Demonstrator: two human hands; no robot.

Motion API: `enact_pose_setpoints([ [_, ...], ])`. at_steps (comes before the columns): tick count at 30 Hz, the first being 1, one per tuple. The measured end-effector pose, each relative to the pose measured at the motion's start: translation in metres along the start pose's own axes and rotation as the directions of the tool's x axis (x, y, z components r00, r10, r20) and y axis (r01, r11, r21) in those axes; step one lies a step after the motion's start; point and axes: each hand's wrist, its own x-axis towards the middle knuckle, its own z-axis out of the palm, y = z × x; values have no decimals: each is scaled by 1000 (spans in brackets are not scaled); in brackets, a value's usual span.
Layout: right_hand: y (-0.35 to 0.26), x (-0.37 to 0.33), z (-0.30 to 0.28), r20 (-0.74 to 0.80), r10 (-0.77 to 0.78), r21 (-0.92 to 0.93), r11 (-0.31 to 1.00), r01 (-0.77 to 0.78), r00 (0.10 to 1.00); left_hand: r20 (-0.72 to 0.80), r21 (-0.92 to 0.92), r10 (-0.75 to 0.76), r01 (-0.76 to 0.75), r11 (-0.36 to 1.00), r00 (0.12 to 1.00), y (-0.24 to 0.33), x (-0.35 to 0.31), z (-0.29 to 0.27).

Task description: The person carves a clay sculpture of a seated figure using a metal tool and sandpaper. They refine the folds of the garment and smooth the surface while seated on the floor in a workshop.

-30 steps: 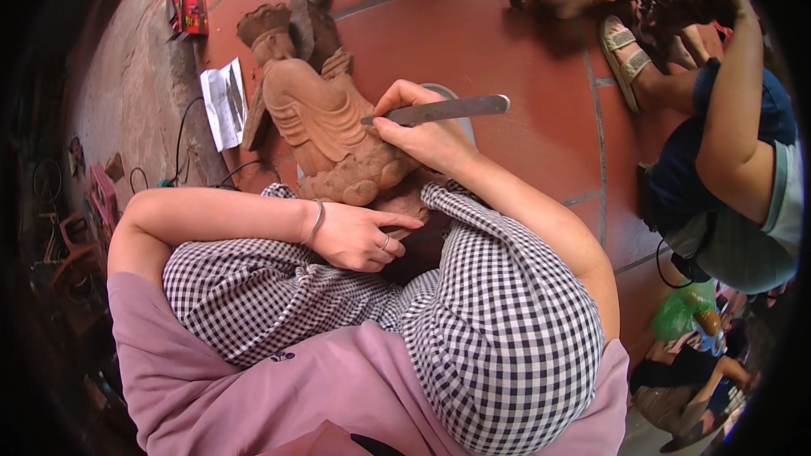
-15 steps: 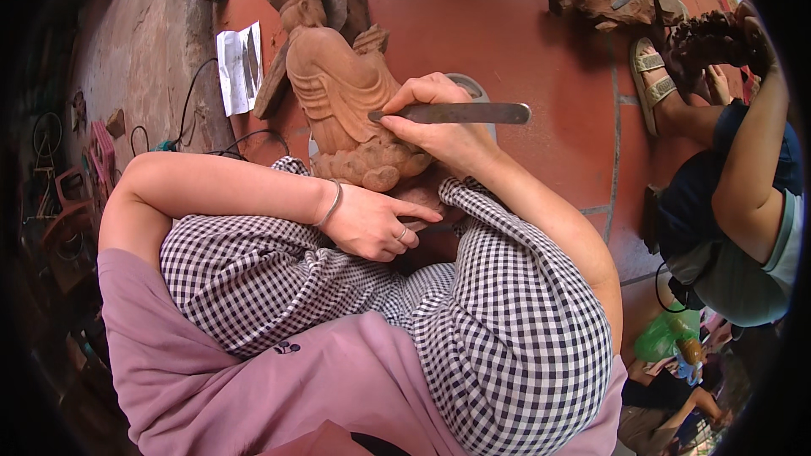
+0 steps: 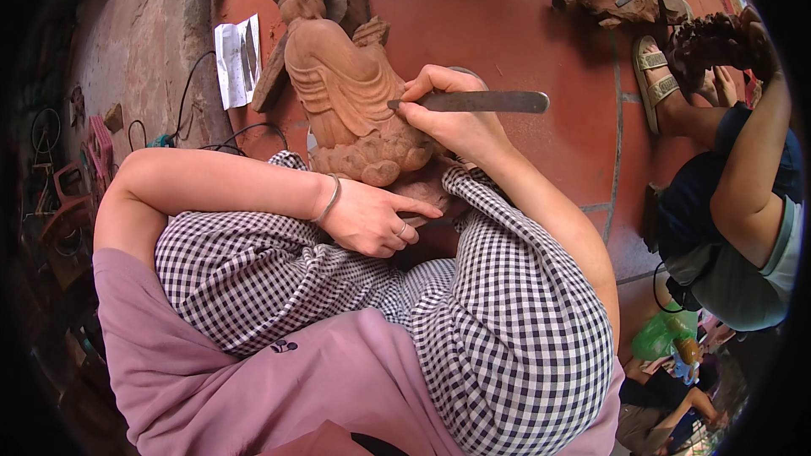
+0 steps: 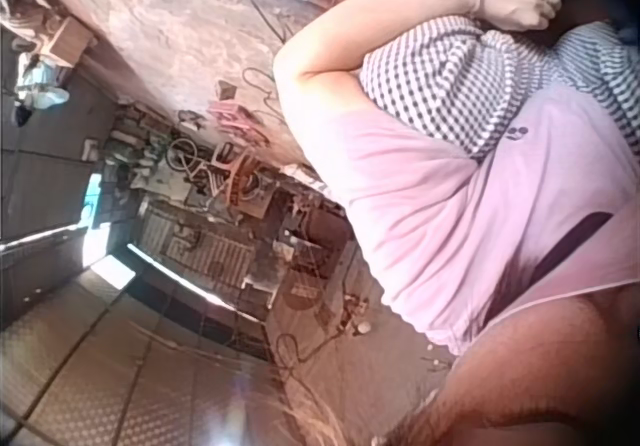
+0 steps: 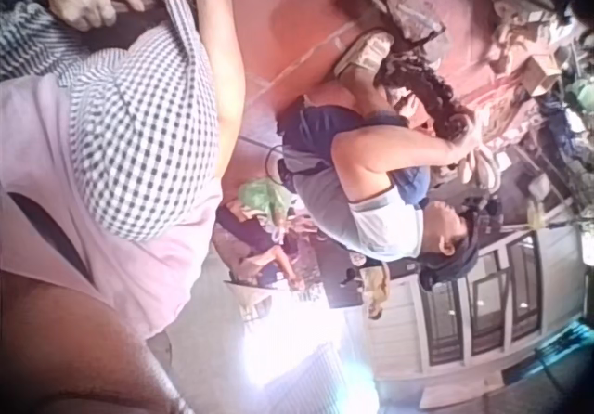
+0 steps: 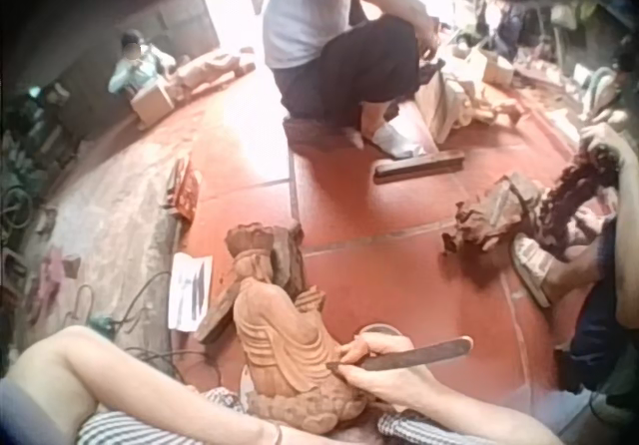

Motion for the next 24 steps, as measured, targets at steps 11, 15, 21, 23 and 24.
enact_pose_setpoints([
  [11,-7,0,-1,0,15,6,1000,-15,1000,14,4,-5,5,1000,1000,-1,1,1],
  [15,-12,-1,3,55,29,-10,1000,-28,998,9,-10,-10,10,1000,1000,-1,1,1],
  [21,-3,3,-2,70,-32,-14,999,33,997,27,5,-9,9,1000,1000,-1,2,-1],
  [23,-1,3,-2,45,-72,11,997,72,996,30,6,-7,7,1000,1000,-1,2,-1],
  [24,-5,3,0,57,-15,7,1000,14,998,28,6,-5,4,1000,1000,-1,2,0],
])
